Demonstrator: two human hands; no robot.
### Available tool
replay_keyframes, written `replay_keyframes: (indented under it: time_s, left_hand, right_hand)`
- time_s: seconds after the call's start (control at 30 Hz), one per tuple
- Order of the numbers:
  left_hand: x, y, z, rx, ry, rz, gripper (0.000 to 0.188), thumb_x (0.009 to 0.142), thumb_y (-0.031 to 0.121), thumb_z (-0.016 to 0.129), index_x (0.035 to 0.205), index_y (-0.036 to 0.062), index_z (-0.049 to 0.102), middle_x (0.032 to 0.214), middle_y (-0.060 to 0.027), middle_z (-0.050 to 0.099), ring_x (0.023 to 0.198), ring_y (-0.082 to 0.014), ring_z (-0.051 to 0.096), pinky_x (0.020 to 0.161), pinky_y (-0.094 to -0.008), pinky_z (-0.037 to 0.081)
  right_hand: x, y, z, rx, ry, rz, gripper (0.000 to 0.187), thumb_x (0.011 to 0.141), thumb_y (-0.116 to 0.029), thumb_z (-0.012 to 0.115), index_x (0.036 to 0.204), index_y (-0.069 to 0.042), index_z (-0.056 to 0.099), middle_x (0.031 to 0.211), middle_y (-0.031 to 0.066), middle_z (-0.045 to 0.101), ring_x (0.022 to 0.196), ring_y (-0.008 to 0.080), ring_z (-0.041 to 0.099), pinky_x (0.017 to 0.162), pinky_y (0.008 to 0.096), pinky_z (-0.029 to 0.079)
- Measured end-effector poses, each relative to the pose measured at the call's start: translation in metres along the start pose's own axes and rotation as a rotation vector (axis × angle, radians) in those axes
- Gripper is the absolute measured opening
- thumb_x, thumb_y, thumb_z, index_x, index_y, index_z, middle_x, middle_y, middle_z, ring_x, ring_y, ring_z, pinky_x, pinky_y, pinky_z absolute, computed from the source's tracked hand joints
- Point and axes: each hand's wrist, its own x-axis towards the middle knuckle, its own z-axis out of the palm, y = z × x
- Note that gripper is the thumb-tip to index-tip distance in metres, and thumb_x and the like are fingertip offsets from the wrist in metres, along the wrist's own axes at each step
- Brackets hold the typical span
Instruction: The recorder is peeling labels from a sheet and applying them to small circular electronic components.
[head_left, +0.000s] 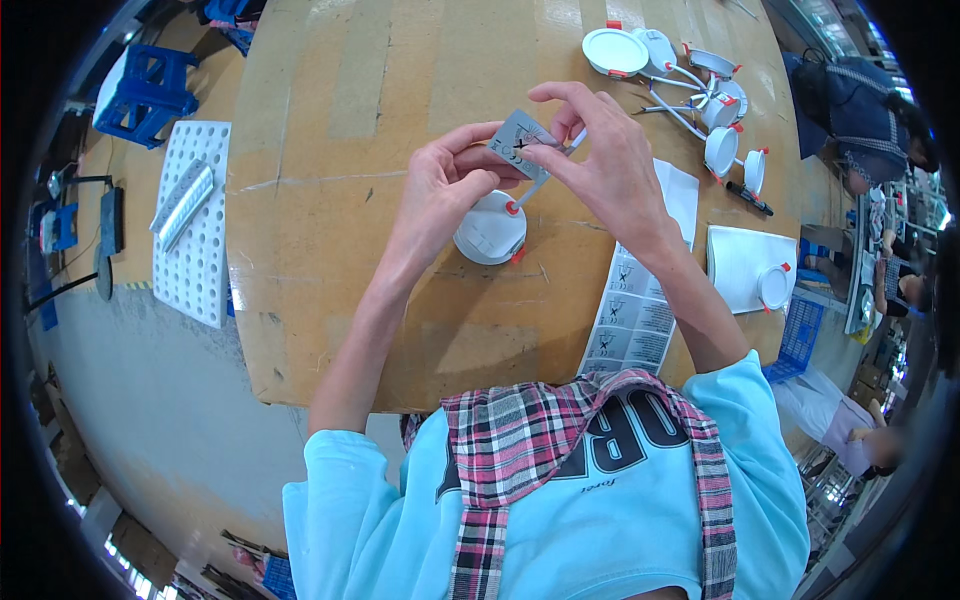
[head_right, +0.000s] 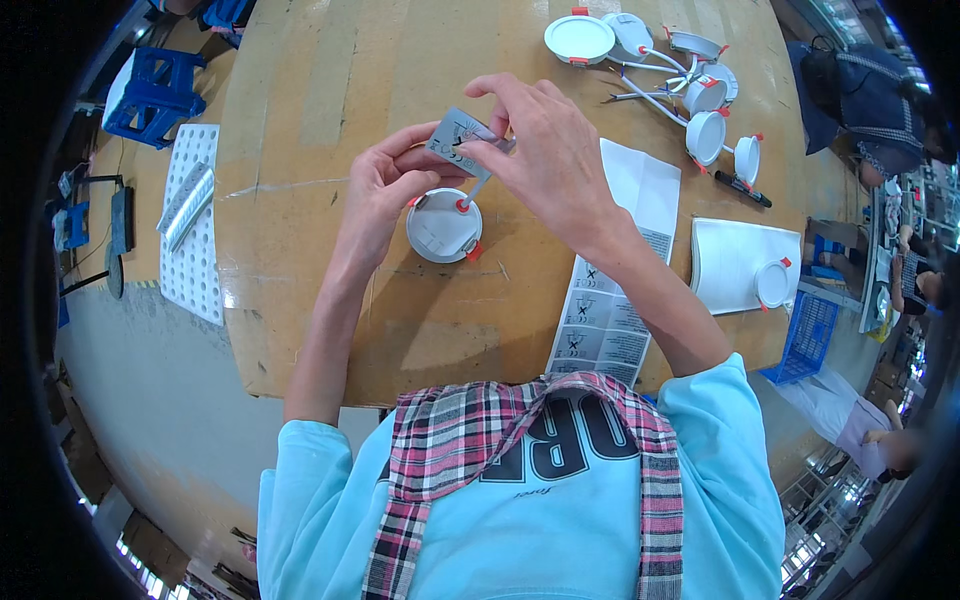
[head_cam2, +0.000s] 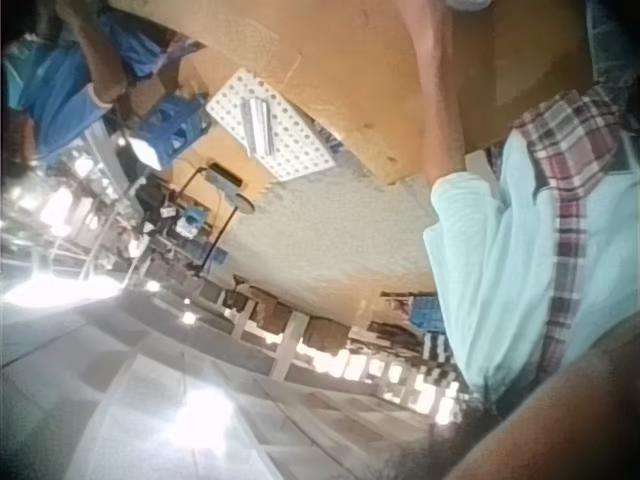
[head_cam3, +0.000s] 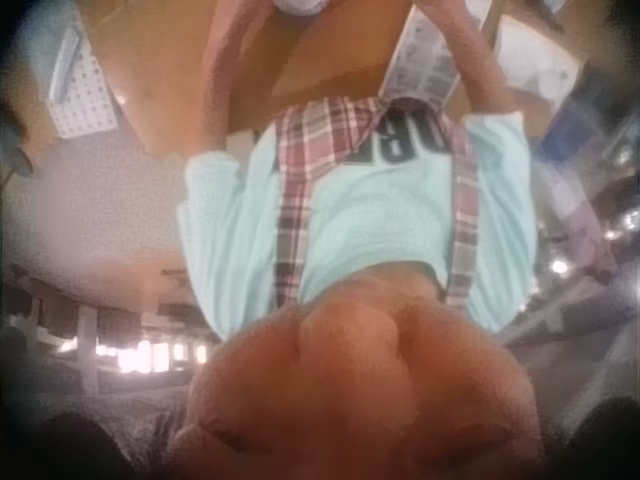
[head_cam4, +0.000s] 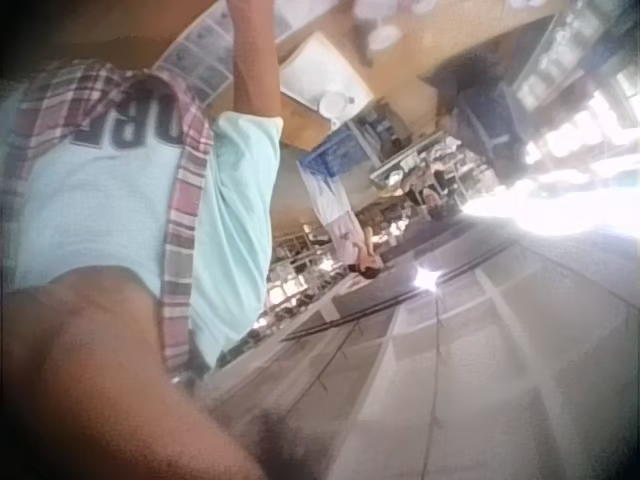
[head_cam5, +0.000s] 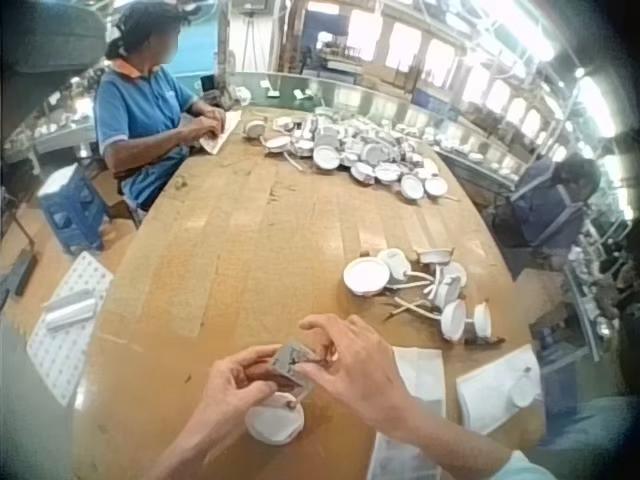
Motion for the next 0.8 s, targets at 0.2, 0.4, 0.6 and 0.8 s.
replay_keyframes:
  time_s: [0.2, 0.4, 0.6, 0.8]
  left_hand:
    - [0.002, 0.001, 0.004, -0.027, 0.036, 0.019, 0.036, 0.084, 0.004, 0.055, 0.117, -0.0071, 0.056, 0.096, -0.0140, 0.069, 0.087, -0.0168, 0.068, 0.077, -0.0274, 0.054]
    - [0.007, -0.015, 0.010, -0.009, 0.154, 0.072, 0.024, 0.090, 0.018, 0.064, 0.101, -0.0034, 0.064, 0.085, -0.0088, 0.069, 0.075, -0.0123, 0.067, 0.070, -0.0249, 0.055]
    - [0.007, -0.025, 0.012, -0.059, 0.250, 0.118, 0.020, 0.090, 0.017, 0.063, 0.096, -0.0024, 0.065, 0.081, -0.0067, 0.068, 0.070, -0.0097, 0.064, 0.066, -0.0233, 0.053]
    - [0.009, -0.024, 0.006, -0.142, 0.268, 0.112, 0.022, 0.089, 0.019, 0.065, 0.095, -0.0015, 0.066, 0.081, -0.0065, 0.068, 0.071, -0.0096, 0.064, 0.065, -0.0233, 0.052]
  right_hand:
    - [0.001, -0.005, -0.003, -0.026, 0.023, -0.041, 0.040, 0.074, -0.013, 0.072, 0.111, -0.008, 0.057, 0.075, 0.0048, 0.056, 0.076, 0.0227, 0.053, 0.072, 0.0365, 0.044]
    - [0.001, -0.004, -0.001, 0.053, -0.007, -0.125, 0.036, 0.078, -0.007, 0.066, 0.112, -0.004, 0.055, 0.081, 0.0099, 0.056, 0.083, 0.0256, 0.052, 0.075, 0.0381, 0.045]
    - [-0.001, -0.008, -0.003, 0.126, -0.024, -0.112, 0.049, 0.077, 0.002, 0.065, 0.122, -0.008, 0.049, 0.103, 0.0138, 0.047, 0.094, 0.0299, 0.052, 0.079, 0.0389, 0.046]
    - [0.001, -0.008, -0.005, 0.213, -0.082, -0.134, 0.056, 0.075, 0.005, 0.065, 0.126, -0.010, 0.046, 0.109, 0.0144, 0.042, 0.101, 0.0319, 0.052, 0.083, 0.0393, 0.046]
